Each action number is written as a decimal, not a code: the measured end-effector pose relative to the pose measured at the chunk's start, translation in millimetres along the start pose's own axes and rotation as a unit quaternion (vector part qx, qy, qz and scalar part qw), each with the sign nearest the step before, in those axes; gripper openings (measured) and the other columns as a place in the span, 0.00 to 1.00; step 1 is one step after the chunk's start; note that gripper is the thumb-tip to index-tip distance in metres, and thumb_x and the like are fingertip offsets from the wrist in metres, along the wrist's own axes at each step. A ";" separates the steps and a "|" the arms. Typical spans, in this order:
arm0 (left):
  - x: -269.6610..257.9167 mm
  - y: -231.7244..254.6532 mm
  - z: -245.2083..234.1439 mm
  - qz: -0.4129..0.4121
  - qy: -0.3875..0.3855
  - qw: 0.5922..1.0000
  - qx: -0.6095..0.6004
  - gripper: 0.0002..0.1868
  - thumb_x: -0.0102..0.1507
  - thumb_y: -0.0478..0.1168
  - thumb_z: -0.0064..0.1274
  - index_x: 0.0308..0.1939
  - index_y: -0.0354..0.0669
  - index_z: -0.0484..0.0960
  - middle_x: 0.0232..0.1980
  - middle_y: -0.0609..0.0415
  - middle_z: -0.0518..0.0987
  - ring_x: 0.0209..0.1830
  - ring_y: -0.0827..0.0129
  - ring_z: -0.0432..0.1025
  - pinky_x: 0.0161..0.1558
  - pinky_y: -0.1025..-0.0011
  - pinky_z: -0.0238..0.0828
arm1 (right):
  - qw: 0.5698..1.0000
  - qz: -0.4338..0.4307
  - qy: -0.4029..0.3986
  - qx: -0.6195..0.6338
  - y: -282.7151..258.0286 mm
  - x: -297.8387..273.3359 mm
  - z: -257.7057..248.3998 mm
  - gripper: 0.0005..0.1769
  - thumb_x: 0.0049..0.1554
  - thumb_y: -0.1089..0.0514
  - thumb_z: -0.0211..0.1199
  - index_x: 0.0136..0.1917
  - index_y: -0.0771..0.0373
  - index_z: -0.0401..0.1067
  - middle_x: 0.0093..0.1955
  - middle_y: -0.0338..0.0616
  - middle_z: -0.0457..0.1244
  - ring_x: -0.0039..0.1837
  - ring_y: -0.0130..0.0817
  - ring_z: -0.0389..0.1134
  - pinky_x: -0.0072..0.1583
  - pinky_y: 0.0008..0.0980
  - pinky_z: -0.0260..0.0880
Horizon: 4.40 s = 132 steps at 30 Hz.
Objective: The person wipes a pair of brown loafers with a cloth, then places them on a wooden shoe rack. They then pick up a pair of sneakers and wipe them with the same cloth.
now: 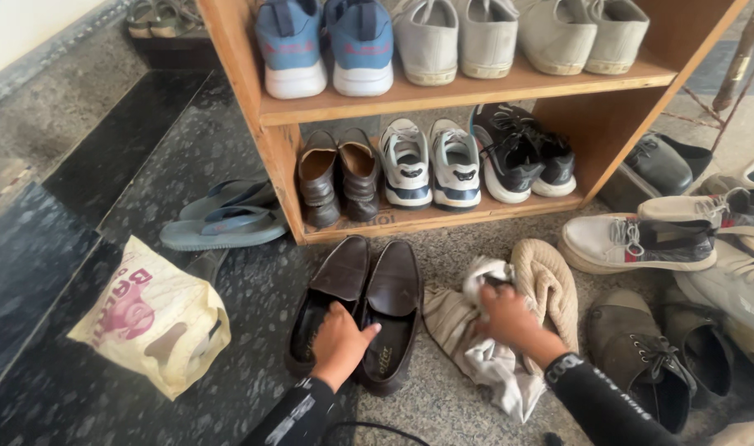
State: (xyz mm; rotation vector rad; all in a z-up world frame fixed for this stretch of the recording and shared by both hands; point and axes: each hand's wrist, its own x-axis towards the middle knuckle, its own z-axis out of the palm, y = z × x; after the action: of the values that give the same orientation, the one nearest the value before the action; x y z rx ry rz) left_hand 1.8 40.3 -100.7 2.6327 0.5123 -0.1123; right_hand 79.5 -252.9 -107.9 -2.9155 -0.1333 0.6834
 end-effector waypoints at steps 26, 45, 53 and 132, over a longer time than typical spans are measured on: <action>-18.6 1.7 73.8 0.136 0.097 0.985 -0.030 0.33 0.56 0.36 0.55 0.64 0.26 0.67 0.70 0.32 0.64 0.72 0.38 0.55 0.68 0.46 0.51 | 0.976 -0.214 -0.022 -0.021 -85.6 -7.5 -166.5 0.28 0.62 0.55 0.52 0.76 0.50 0.59 0.68 0.49 0.60 0.56 0.40 0.72 0.55 0.36 0.79; -8.3 -15.9 107.8 0.175 0.010 0.975 -0.134 0.33 0.55 0.27 0.47 0.66 0.27 0.65 0.69 0.29 0.64 0.75 0.39 0.52 0.72 0.47 0.45 | 0.823 -0.513 0.137 -0.202 -48.2 69.8 -22.4 0.21 0.54 0.61 0.60 0.61 0.50 0.71 0.64 0.49 0.60 0.65 0.49 0.63 0.61 0.43 0.73; -8.2 -14.9 98.5 0.175 0.018 0.973 -0.147 0.28 0.56 0.27 0.47 0.62 0.26 0.68 0.68 0.29 0.66 0.73 0.38 0.57 0.73 0.50 0.48 | 0.841 -0.514 0.158 -0.069 -79.2 20.9 22.8 0.25 0.51 0.61 0.67 0.62 0.61 0.70 0.62 0.56 0.59 0.60 0.52 0.64 0.56 0.45 0.72; -20.3 -21.3 75.1 0.093 0.067 0.993 -0.021 0.21 0.63 0.40 0.47 0.58 0.37 0.78 0.68 0.24 0.64 0.70 0.23 0.55 0.71 0.40 0.48 | 0.848 -0.504 0.016 -0.162 -177.5 66.9 27.8 0.20 0.49 0.65 0.65 0.55 0.54 0.80 0.58 0.46 0.61 0.63 0.46 0.64 0.60 0.42 0.71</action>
State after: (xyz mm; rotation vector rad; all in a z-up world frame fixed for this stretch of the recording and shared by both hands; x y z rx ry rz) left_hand -24.5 17.4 -173.5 2.6437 0.3073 0.1315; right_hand 117.3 -66.6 -133.3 -2.5336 -1.7441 0.4151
